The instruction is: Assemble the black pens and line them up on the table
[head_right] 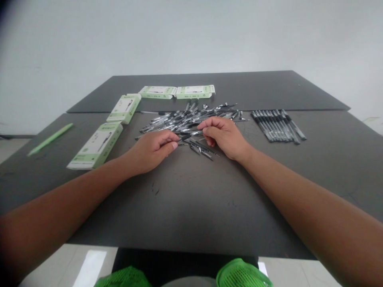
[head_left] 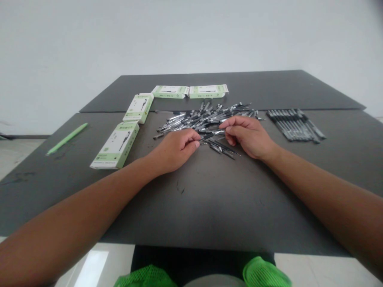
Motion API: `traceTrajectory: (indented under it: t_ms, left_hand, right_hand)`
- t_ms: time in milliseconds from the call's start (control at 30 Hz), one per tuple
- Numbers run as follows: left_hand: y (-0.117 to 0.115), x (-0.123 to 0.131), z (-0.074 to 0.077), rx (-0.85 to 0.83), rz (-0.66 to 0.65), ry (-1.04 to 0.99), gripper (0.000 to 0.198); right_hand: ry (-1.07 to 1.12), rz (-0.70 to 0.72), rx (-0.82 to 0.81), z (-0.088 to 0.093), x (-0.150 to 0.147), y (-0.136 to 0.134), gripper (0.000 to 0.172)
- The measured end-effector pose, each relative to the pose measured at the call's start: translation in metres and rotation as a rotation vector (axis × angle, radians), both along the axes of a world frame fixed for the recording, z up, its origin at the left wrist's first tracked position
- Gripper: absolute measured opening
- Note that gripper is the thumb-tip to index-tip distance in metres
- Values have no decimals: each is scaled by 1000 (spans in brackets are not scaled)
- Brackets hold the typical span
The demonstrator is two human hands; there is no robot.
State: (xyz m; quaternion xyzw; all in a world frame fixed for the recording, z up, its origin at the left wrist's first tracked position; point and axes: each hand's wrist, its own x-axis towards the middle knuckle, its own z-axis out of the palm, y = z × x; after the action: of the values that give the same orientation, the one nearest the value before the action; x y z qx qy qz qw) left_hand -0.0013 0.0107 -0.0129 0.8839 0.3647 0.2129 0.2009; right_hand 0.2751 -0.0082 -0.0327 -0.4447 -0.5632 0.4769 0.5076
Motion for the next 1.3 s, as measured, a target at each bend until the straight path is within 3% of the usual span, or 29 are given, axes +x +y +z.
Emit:
traceTrajectory:
  t_ms: [1300]
  left_hand:
    - [-1,0,1,-6,-21,10,20]
  right_hand:
    - [-132,38,19,4,0,-3,13]
